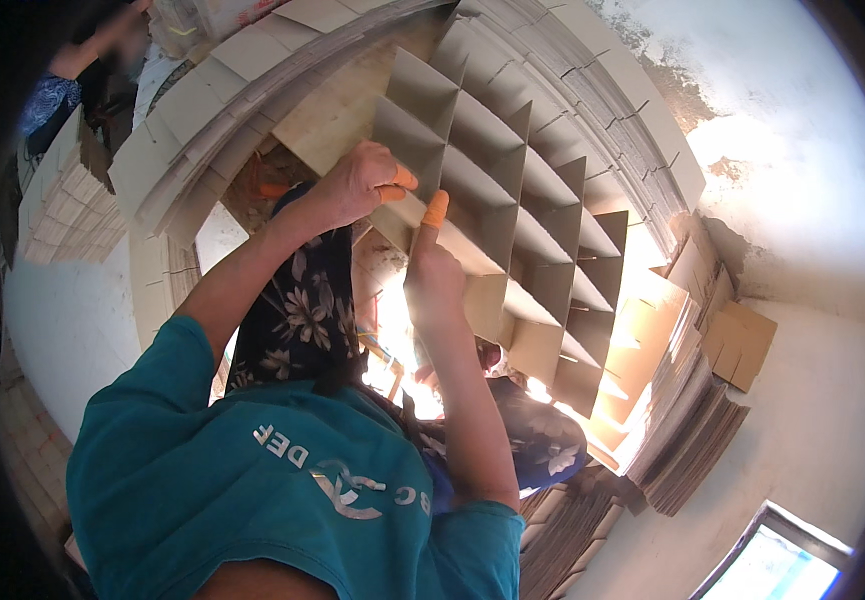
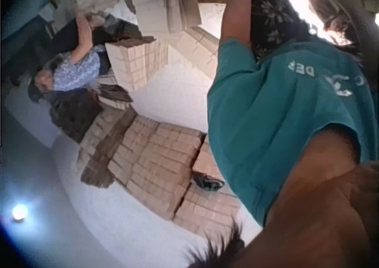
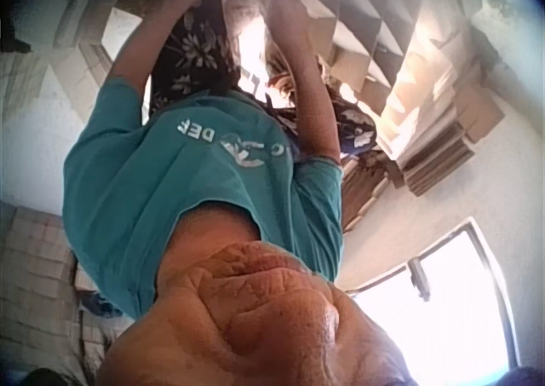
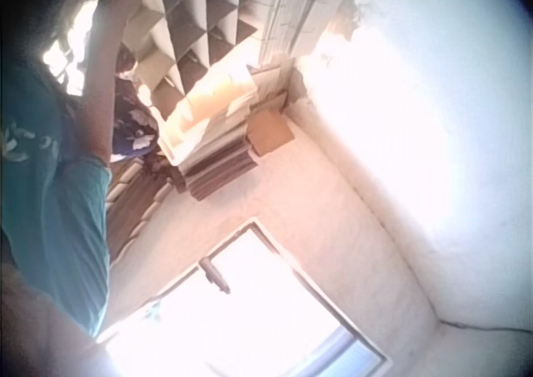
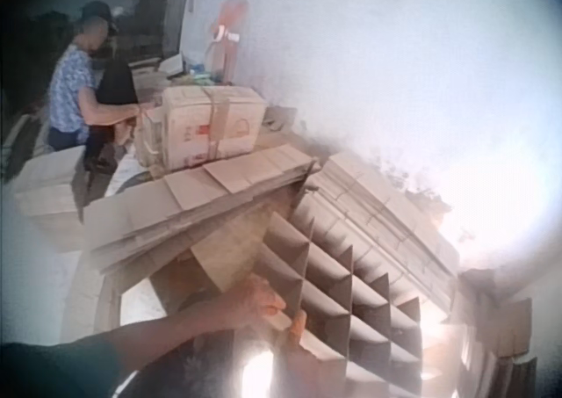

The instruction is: The person repeatedly picks up pre-cut cardboard pieces and inserts them into slots on a larger cardboard structure. The task involves continuous manual assembly of the cardboard components.

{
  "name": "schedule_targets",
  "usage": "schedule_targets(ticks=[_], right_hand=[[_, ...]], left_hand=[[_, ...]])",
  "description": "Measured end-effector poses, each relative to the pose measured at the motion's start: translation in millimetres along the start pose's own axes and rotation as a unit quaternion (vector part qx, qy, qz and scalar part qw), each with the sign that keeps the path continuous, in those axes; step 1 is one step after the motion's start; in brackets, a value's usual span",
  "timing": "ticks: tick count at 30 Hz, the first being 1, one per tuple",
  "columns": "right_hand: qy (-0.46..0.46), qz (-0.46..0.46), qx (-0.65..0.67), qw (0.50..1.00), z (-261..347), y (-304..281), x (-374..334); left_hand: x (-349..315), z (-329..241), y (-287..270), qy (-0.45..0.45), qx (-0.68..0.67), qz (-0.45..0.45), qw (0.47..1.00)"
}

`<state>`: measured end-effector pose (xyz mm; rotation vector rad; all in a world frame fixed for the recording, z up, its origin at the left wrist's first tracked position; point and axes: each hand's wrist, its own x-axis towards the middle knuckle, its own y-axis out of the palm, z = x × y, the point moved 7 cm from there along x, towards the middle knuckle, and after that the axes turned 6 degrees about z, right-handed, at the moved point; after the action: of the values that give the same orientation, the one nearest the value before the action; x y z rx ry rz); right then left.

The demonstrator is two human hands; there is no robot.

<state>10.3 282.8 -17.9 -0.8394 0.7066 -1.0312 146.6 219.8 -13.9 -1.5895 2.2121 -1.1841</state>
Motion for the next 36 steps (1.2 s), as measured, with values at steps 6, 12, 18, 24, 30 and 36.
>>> schedule_targets(ticks=[6, 12, 18, 24, 30, 36], right_hand=[[0.060, -0.150, -0.057, 0.985, -20.0, -70.2, -6.7], [0.111, -0.302, -0.287, 0.902, -149.0, -143.2, 6.1], [0.141, -0.051, -0.055, 0.987, -133.0, -111.1, 0.0], [-0.041, -0.118, -0.196, 0.973, -74.0, -85.9, -27.0], [-0.131, -0.285, -0.282, 0.907, 0.4, -152.9, -68.9], [-0.079, -0.284, -0.369, 0.882, -37.0, -177.8, -120.3]], left_hand=[[-10.9, -36.4, -17.9, 0.098, 0.138, -0.054, 0.984], [27.8, -51.5, 2.7, 0.170, 0.167, 0.035, 0.971], [79.6, -31.8, 22.6, 0.214, 0.150, 0.055, 0.964], [104.9, -30.9, 41.3, 0.216, 0.184, 0.216, 0.934], [52.0, -114.2, -65.8, 0.305, 0.281, -0.063, 0.908], [-5.2, -45.9, -167.7, 0.138, 0.498, -0.276, 0.811]])
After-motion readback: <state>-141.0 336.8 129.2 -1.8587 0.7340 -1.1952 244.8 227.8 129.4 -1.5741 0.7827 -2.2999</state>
